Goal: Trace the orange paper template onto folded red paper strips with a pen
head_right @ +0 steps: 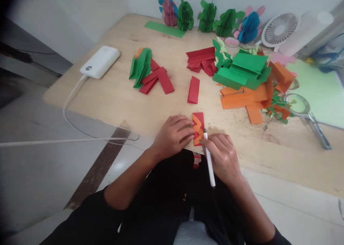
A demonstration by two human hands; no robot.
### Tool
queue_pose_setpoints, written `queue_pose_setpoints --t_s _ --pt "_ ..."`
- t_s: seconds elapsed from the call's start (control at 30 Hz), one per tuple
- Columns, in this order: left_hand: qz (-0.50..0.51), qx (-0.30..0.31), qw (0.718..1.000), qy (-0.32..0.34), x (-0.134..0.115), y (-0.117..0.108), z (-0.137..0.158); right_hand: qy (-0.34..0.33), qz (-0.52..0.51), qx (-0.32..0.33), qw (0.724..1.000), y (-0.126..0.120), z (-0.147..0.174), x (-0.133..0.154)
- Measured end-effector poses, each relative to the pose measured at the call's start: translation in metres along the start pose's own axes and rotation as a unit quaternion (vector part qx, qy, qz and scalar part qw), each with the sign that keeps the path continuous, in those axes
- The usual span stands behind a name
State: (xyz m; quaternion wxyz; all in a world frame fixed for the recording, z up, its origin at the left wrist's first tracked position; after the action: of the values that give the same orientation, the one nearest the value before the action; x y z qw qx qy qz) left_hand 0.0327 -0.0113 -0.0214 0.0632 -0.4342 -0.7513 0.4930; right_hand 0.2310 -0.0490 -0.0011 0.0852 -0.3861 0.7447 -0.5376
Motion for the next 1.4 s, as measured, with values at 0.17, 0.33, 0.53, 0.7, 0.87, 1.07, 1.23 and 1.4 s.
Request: queue_pose_setpoints --t_s 0.17,0.33,0.53,0.7,0.87,1.07,1.23,1.4 --pt "0.004 0.009 1.0 -0.008 -0.0005 -0.0008 -0.0005 0.019 0.004 -0.029 0.999 -0.001 -0.0004 -0.0009" --pt "0.003 0.012 1.0 -0.008 -0.0007 -0.0011 -0.0006 0.011 0.004 -0.013 1.0 -0.0007 -0.0019 0.0001" --pt "0.002 0.018 1.0 -0.011 -0.0009 -0.0014 -0.0003 0.03 -0.005 -0.032 0.999 -0.0005 0.0007 -0.0015" --pt "0.002 0.017 1.0 -0.009 -0.0006 -0.0011 -0.0004 0.02 0.008 -0.026 0.999 -0.0005 -0.0001 -0.0004" --pt "0.003 0.002 1.0 -0.001 -0.0003 -0.0006 -0.0008 0.012 -0.003 -0.017 1.0 -0.0012 -0.0013 -0.0002" --pt "0.007 0.007 1.0 -0.007 -0.0004 -0.0009 -0.0003 0.027 -0.003 -0.034 0.999 -0.0009 0.0011 -0.0024" --pt "0.009 0.022 1.0 -0.017 -0.0009 -0.0014 -0.0009 0.021 -0.001 -0.021 1.0 -0.0009 -0.0009 -0.0005" --pt "0.01 0.02 1.0 -0.019 -0.0009 -0.0016 -0.0014 0.015 -0.009 -0.015 1.0 -0.0013 -0.002 0.0015"
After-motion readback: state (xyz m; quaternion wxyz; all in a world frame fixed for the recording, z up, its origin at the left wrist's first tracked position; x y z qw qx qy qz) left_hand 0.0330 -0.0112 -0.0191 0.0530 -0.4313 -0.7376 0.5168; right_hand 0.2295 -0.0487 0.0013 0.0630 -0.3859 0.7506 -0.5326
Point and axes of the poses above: each hand's wrist, its own z-axis away from the middle knuckle, its own y-axis out of the palm, x = y × z, the point moved 1 cm from there along -z, towards the middle knuckle, and after that the axes turned 4 degrees about x, right-handed, at the moved point
